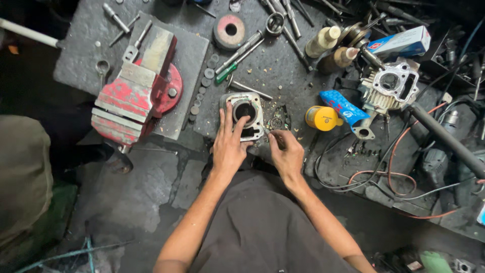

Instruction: The person uses a small metal file to deburr and smooth the edges of a metal engine cylinder head block. They hold the part steady with one hand while filing the perimeter with the other, occasionally rotating the part to access different sides.

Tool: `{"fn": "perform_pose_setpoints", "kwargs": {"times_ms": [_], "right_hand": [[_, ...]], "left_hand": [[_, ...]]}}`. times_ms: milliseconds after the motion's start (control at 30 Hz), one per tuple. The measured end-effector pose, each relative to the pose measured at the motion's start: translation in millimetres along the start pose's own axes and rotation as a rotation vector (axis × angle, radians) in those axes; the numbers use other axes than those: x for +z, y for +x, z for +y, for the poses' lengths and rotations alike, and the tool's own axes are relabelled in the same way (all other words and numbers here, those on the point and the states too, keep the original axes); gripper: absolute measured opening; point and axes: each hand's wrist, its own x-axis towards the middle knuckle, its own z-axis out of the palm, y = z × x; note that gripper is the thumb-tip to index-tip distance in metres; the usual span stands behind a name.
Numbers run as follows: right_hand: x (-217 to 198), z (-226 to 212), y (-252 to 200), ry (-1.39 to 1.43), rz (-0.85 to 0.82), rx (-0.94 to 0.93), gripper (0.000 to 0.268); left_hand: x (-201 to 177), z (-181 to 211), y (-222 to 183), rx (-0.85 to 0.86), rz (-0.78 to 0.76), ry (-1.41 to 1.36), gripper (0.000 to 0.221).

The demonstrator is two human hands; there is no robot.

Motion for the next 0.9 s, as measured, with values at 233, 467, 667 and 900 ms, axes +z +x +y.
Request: {"fn": "perform_pose_setpoints", "kwargs": {"times_ms": [233, 467, 667, 900], "right_hand": [[-0.6, -1.0, 3.8, -0.029, -0.015, -0.064, 0.010], [0.6, -0.7, -1.2, 0.033, -0.049, 0.006, 0.012], [0.8, 2.8, 1.3, -0.025, 0.011, -0.054, 0.012], [-1.7, 3.3, 0.1, -0.027, -0.029, 0.006, 0.011]], "left_hand": [[-1.1, 3.0, -0.3, -0.032, -0.016, 0.029, 0.077], [0.2, 4.1, -0.2, -0.016, 0.007, 0.035, 0.074], [0.8, 2.8, 0.8, -0.021, 0.006, 0.024, 0.074], [2.9, 2.6, -0.7, -0.048, -0.002, 0.047, 0.075]]}}
